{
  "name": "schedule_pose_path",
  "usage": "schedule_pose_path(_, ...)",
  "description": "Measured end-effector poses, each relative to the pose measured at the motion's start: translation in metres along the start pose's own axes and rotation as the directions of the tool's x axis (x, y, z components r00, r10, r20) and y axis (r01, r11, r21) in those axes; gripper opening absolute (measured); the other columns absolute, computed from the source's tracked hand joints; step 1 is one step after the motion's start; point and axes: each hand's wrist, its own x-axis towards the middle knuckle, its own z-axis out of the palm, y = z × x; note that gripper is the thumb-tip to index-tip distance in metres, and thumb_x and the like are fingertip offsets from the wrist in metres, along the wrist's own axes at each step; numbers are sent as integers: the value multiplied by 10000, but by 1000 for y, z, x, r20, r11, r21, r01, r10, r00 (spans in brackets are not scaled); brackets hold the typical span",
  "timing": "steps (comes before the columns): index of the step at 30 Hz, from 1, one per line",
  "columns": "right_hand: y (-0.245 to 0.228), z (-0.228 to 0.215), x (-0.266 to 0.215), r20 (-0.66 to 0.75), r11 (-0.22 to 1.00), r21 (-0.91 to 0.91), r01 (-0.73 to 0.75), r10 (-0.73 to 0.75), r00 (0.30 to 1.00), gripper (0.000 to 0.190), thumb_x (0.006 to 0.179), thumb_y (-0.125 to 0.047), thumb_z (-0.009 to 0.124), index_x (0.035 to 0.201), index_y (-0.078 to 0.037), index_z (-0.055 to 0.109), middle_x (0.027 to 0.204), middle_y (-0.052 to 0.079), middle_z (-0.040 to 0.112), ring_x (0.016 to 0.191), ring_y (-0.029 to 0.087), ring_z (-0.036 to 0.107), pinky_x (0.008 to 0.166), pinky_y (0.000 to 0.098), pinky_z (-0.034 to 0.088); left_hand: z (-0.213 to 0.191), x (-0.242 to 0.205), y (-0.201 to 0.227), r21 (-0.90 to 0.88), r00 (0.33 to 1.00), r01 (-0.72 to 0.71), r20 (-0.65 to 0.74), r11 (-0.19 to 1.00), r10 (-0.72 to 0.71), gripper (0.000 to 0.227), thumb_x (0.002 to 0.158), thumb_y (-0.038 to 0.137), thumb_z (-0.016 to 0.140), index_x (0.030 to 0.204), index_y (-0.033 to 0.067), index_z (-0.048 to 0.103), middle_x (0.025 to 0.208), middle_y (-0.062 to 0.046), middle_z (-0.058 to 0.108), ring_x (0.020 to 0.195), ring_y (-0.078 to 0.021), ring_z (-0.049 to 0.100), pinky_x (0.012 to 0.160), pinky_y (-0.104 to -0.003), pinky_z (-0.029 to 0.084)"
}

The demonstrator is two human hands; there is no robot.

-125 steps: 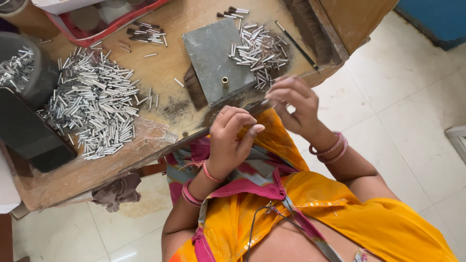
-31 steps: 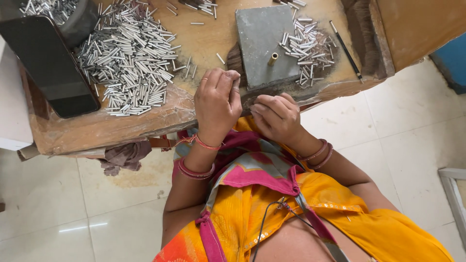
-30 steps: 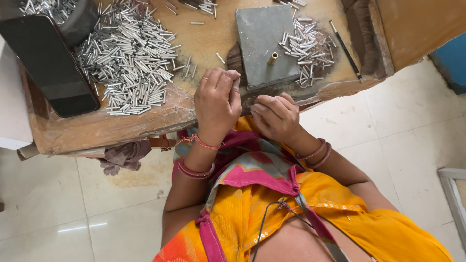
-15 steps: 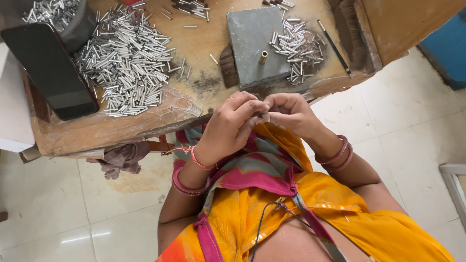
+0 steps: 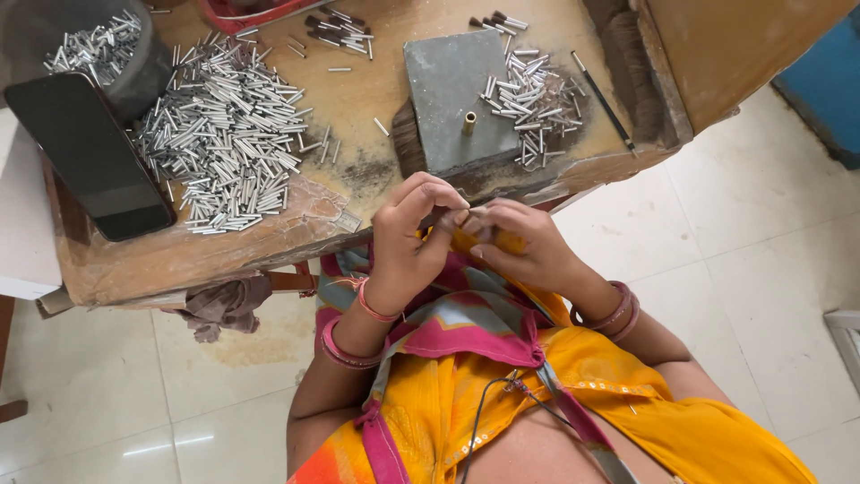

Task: Manually inserting small metal rods into a base fixture at a workbench.

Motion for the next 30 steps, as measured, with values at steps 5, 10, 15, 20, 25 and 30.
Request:
schedule_pose_path(5,-24,-3,0,-256,964,-222,145,-201,946,388,890,-55,780,1222,11,591,1154,145,655,1008,251,673,898,329,551,24,-11,-30,-376,976,206,141,904,-163,79,980,-45,690,985,19,643,948,6,618,888,-67,572,795,-226,475)
schedule_pose_path(10,-17,-5,-9,-317,922,-357,148,-269,909,288,881,-10,793,1152,-21,695,1091,132,665,899,233,686,789,318,566,39,-14,-40,-617,884,467,336,634,-324,42,976,24,658,996,49,631,915,42,636,846,-38,599,748,-211,495)
schedule_pose_path(15,-11,-6,-10,-331,920,-367,137,-266,905,227,894,24,746,1117,-17,735,1023,125,690,867,220,698,775,313,569,44,-18,-52,-601,882,470,343,647,-322,34,988,43,655,999,29,627,843,32,603,755,-40,521,671,-212,420)
schedule_pose_path(20,-1,-9,-10,-331,911,-395,116,-259,907,210,891,23,741,1096,-24,743,1000,120,701,856,218,708,763,312,571,48,-19,-62,-612,886,464,334,641,-323,26,981,52,638,984,32,623,829,18,602,755,-57,534,690,-224,432)
schedule_pose_path(25,3,-10,-10,-346,915,-388,106,-252,904,191,891,12,748,1077,-31,745,988,117,702,845,216,711,755,310,573,49,-18,-67,-609,880,475,347,635,-325,30,987,63,632,980,39,614,828,6,615,754,-65,560,699,-228,457)
schedule_pose_path(30,6,-9,-10,-365,926,-365,98,-239,900,151,900,9,745,1047,-28,738,972,111,704,841,212,706,760,303,565,48,-19,-74,-562,878,471,371,680,-302,37,992,64,638,983,34,617,843,-5,644,763,-67,600,705,-233,498)
